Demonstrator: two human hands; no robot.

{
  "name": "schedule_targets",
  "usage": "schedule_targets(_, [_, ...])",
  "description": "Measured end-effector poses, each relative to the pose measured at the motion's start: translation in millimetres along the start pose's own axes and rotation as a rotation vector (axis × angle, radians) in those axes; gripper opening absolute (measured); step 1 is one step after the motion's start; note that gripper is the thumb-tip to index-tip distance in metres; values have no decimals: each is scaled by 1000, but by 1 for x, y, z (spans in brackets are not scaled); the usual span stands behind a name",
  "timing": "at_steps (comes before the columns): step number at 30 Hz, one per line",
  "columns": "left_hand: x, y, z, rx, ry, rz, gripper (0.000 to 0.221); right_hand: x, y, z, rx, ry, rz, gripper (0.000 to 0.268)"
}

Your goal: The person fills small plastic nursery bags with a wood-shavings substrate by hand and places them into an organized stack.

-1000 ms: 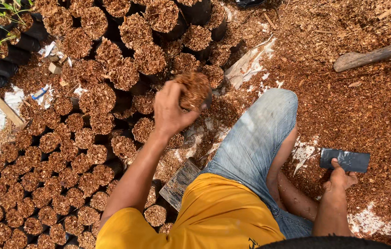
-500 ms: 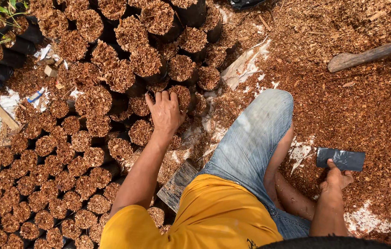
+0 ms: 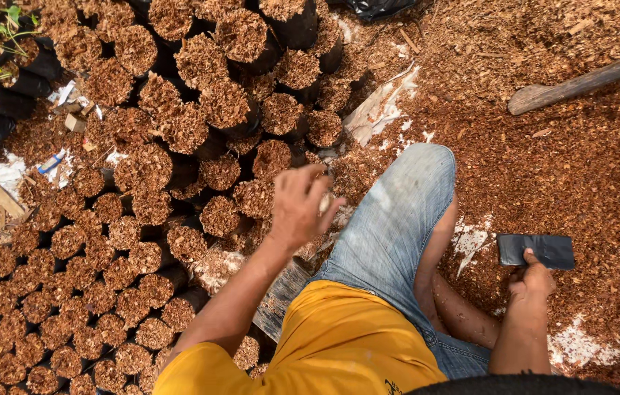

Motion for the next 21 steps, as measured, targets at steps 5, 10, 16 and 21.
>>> schedule_targets(5, [-35, -57, -139, 931, -32, 116, 32, 78, 11, 25, -147, 29, 333, 38])
schedule_targets(10, [-43, -185, -250, 1746, 861, 760, 75, 165, 17, 38, -311, 229, 791, 8])
schedule_targets(16, [-69, -250, -217, 1243, 331, 329, 21, 115, 29, -41, 650, 427, 1182, 29])
schedule_targets(21, [-68, -256, -224, 965, 534, 873, 63, 79, 15, 47, 941, 929, 373, 71])
Point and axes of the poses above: each hand's wrist, its own x-axis away from the middle knuckle, its own y-axis out of the back of the hand, z = x × y, the point moved 2 cm from there along -x, towards the middle knuckle, and after that the axes turned 5 degrees about -y, right-handed, at the moved point
